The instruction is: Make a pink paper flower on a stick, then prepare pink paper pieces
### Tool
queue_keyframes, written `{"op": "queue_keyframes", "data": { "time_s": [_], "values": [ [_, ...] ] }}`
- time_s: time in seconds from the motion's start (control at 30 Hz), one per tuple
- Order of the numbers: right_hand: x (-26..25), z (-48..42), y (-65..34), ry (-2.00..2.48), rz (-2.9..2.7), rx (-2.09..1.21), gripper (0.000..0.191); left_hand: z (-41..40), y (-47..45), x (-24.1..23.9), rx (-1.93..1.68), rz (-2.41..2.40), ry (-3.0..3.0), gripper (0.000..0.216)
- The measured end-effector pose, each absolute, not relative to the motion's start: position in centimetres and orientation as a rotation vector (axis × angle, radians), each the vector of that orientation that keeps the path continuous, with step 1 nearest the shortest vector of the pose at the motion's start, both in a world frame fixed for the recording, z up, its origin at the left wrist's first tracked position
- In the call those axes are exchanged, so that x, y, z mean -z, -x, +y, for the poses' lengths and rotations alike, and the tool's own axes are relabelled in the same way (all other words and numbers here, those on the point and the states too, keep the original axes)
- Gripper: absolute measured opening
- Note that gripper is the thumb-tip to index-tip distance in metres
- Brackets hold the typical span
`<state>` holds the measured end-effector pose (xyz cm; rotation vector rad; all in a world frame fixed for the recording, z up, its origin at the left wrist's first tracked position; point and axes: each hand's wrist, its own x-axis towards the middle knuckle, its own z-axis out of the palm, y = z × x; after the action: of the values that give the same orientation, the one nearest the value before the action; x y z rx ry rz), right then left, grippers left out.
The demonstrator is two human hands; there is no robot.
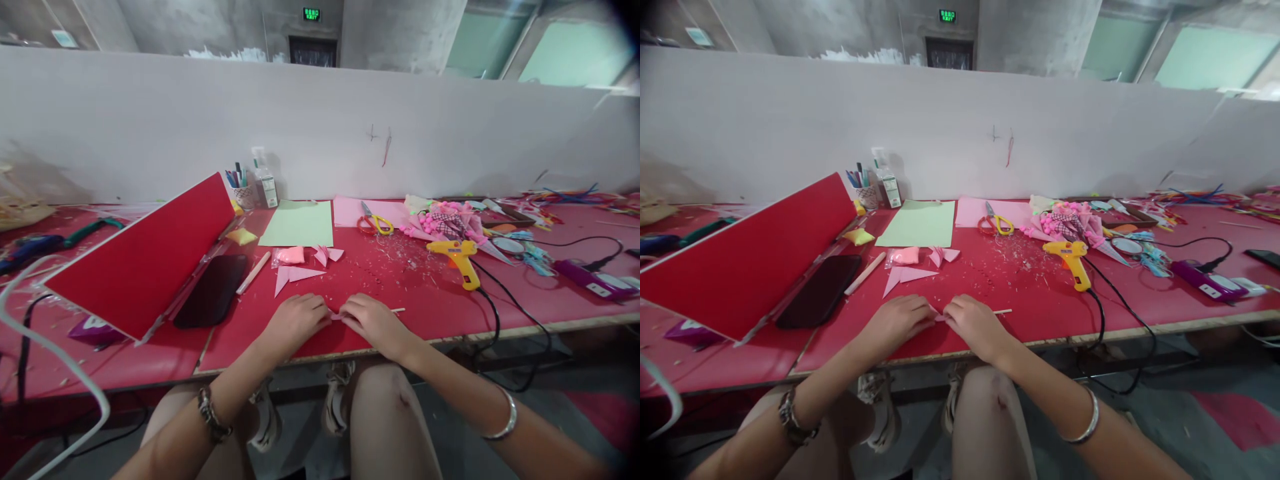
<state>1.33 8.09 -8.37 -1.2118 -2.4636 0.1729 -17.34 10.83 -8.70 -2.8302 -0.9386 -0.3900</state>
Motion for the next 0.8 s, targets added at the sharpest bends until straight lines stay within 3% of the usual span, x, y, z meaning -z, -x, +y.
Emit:
{"op": "queue_keyframes", "data": {
  "time_s": [0.27, 0.6, 0.8],
  "values": [
    [9.6, 8.4, -0.9, 1.215, -2.605, 0.185, 0.012, 10.7, 17.0, 8.5, 0.124, -0.712, 2.739, 0.017],
    [7.7, 9.0, -1.3, 1.159, -2.8, 0.374, 0.017, 10.7, 17.1, 7.2, 0.22, -0.636, 2.724, 0.018],
    [6.4, 8.4, -1.7, 0.951, -2.808, 0.618, 0.019, 11.3, 17.6, 6.6, 0.483, -1.119, 2.956, 0.028]
  ]
}}
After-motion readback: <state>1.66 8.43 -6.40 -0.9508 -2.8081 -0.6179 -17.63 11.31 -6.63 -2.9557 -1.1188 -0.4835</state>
